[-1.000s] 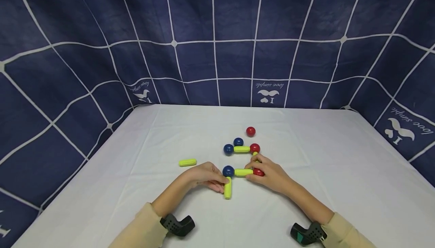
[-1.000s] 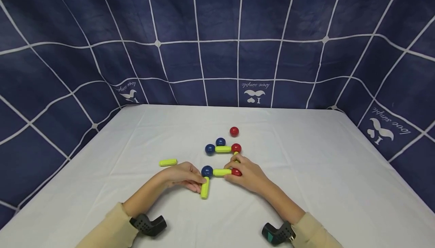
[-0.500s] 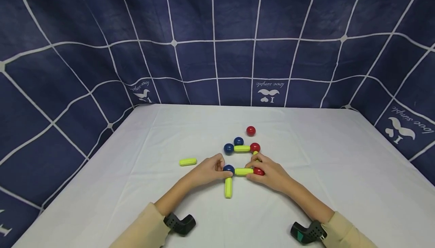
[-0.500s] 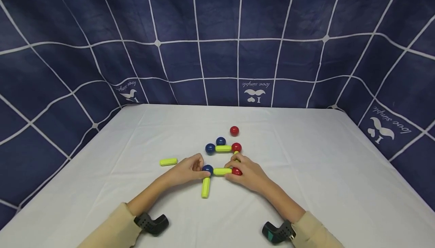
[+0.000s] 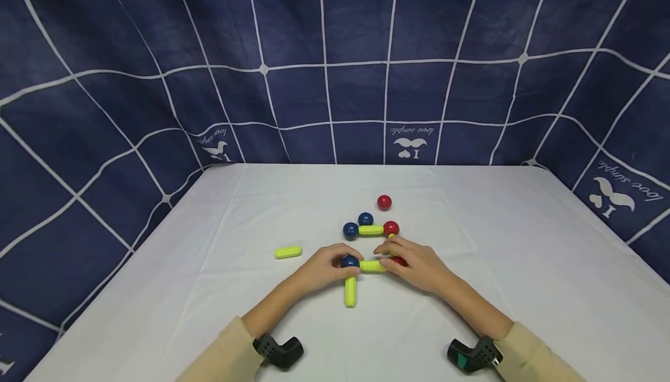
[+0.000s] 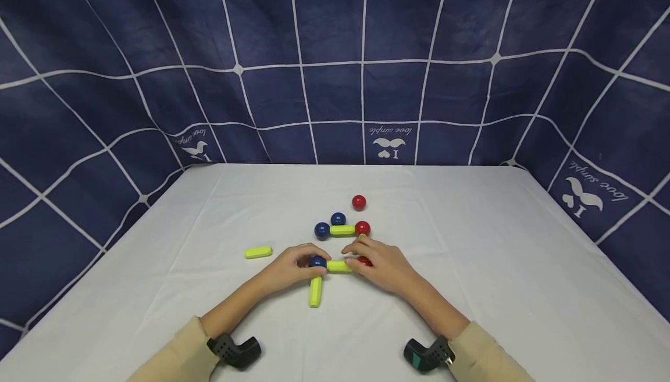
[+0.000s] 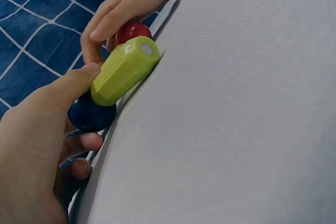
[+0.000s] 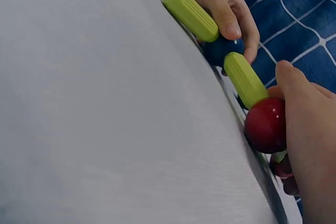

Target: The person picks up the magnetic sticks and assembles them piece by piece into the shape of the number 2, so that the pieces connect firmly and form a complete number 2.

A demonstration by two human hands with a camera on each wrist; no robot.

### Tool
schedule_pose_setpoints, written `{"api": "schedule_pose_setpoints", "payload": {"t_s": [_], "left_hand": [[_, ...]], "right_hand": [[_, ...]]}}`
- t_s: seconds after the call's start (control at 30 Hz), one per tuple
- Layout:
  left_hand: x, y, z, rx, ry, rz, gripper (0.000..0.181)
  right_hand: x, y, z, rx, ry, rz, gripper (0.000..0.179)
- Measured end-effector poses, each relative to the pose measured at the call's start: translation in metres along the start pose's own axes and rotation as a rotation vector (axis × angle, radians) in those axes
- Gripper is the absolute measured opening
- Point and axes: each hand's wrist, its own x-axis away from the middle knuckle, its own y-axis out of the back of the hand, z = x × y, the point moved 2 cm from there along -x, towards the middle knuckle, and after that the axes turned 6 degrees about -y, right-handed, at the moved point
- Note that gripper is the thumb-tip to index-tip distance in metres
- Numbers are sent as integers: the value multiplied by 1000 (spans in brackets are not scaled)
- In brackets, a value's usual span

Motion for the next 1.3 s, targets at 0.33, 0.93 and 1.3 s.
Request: {"api": "schedule_pose_setpoints", "payload": {"t_s": [0.33, 0.93, 1.3], "left_hand": [[3, -3, 1, 3, 36, -14, 24], [0, 1, 2, 4, 4, -5, 23], [0, 1, 4, 22, 25, -14, 23]], "right_hand": [[-16, 2, -3, -122, -147, -210, 16], [-73, -5, 1, -131, -280, -159, 36], [-80, -16, 1, -167, -375, -150, 37]]}}
